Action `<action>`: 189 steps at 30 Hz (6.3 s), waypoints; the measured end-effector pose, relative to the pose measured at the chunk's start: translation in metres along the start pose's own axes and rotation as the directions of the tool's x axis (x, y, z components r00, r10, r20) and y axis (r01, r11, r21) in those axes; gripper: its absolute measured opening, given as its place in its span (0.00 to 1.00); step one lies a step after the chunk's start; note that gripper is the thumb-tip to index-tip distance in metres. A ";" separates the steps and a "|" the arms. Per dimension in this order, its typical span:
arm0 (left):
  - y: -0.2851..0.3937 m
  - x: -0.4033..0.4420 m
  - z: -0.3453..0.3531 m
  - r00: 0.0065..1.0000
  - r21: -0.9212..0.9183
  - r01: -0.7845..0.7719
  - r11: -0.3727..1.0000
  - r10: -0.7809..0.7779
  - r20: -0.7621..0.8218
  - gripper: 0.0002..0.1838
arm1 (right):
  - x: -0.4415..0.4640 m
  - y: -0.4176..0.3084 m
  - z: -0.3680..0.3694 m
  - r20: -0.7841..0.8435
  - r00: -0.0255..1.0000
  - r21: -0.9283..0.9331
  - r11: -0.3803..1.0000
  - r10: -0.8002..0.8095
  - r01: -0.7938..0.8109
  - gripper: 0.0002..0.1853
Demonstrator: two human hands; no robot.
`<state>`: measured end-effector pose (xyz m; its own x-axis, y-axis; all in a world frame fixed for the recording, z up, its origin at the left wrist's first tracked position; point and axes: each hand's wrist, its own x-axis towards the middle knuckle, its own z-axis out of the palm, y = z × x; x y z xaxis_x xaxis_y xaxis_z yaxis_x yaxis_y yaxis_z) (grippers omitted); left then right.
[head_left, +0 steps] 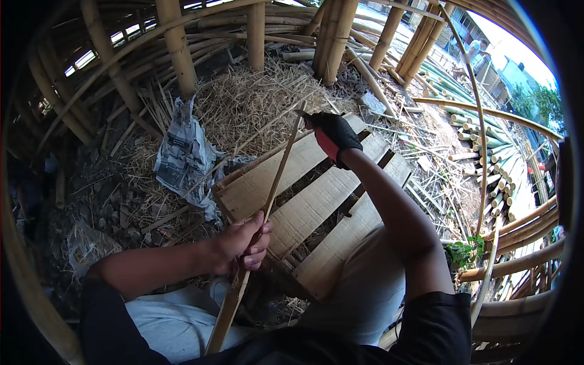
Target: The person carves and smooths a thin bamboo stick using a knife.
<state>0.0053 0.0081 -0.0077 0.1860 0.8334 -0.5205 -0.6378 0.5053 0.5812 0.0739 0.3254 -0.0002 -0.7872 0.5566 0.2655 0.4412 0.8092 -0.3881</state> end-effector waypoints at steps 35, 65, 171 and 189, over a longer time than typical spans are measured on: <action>0.005 -0.040 0.042 0.974 0.137 -0.101 0.985 0.126 -0.187 0.20 | 0.068 0.135 -0.012 -0.327 0.920 -0.505 0.783 0.216 -0.363 0.13; -0.045 -0.010 -0.018 0.978 -0.340 0.192 0.920 -0.153 0.139 0.19 | 0.018 0.034 0.051 0.465 0.814 -0.151 0.937 0.349 -0.316 0.38; 0.005 -0.017 -0.022 0.997 -0.140 -0.072 0.987 0.069 -0.025 0.18 | -0.033 -0.057 0.032 0.212 0.914 -0.253 0.883 -0.347 0.394 0.11; -0.019 -0.015 -0.017 0.940 0.016 -0.075 0.997 0.076 -0.334 0.18 | -0.048 -0.055 0.053 0.213 0.849 -0.187 0.833 -0.483 0.521 0.15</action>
<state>0.0017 -0.0180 -0.0212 -0.1232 0.7466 -0.6538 -0.6383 0.4449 0.6282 0.0645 0.2441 -0.0379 -0.9736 0.0413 0.2247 0.0377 0.9991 -0.0202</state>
